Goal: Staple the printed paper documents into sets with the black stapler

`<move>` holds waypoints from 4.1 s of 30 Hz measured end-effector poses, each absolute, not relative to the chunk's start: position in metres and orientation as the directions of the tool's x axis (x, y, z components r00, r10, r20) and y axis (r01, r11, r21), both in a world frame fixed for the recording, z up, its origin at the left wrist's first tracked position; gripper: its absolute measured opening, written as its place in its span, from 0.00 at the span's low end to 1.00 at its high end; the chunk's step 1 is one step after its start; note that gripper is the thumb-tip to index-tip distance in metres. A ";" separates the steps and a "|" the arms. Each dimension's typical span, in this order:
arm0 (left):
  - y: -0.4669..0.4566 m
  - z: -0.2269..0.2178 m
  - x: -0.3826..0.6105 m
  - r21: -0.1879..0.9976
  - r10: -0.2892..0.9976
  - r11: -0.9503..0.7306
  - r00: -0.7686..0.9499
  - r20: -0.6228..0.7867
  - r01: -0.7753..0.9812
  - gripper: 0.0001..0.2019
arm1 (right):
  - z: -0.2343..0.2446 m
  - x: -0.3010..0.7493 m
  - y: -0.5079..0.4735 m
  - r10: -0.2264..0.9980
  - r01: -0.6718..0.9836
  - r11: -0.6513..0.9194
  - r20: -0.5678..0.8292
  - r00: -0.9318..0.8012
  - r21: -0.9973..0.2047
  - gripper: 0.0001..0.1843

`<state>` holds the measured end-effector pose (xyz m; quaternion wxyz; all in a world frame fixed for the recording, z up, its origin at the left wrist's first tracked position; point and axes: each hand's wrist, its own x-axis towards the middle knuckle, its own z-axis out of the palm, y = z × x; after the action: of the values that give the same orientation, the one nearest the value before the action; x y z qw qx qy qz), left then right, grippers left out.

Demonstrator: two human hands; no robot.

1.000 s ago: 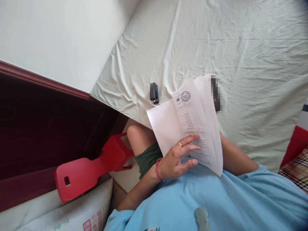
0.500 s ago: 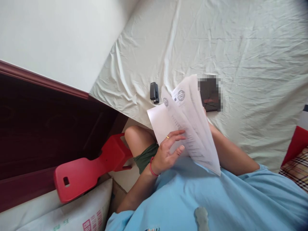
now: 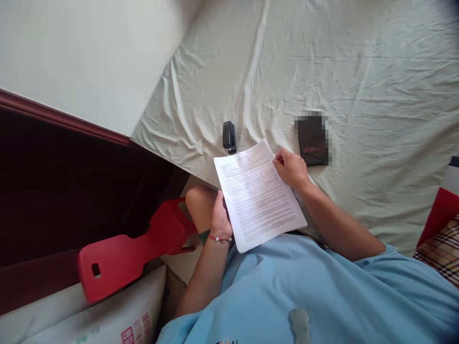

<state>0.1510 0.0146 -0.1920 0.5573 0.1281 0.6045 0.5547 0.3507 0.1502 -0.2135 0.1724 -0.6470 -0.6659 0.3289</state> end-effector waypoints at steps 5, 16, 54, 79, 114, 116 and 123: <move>0.016 -0.193 0.141 0.769 0.679 0.302 -0.440 -0.588 -0.563 0.19 | -0.212 0.351 0.150 0.974 0.747 -0.059 -0.203 -0.103 -0.662 0.07; 0.010 -0.215 0.140 0.926 0.768 0.310 -0.516 -0.378 -0.217 0.23 | -0.212 0.351 0.150 0.975 0.739 -0.061 -0.199 -0.100 -0.671 0.08; -0.010 -0.235 0.144 0.770 0.769 0.538 -0.174 -0.615 -0.343 0.35 | -0.192 0.341 0.132 0.992 0.853 0.121 0.034 -0.121 -0.507 0.17; -0.006 -0.257 0.135 0.809 0.832 0.454 -0.147 -0.535 -0.373 0.38 | -0.184 0.252 0.201 0.770 0.752 0.568 -0.106 -0.629 -0.336 0.19; 0.081 -0.213 0.111 0.911 0.845 0.306 -0.519 -0.127 0.276 0.13 | -0.169 0.259 0.201 0.728 0.615 0.548 -0.039 -0.685 -0.567 0.19; 0.079 -0.210 0.112 0.908 0.858 0.292 -0.502 -0.110 0.299 0.12 | -0.171 0.260 0.201 0.723 0.604 0.555 -0.028 -0.691 -0.572 0.19; 0.079 -0.209 0.110 0.885 0.873 0.269 -0.485 -0.057 0.381 0.16 | -0.182 0.260 0.199 0.708 0.523 0.586 0.076 -0.702 -0.620 0.19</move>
<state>0.1100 0.0794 -0.2093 0.2833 0.4209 0.7445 0.4339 0.2599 0.1989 -0.1817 0.1597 -0.3511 -0.8760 0.2896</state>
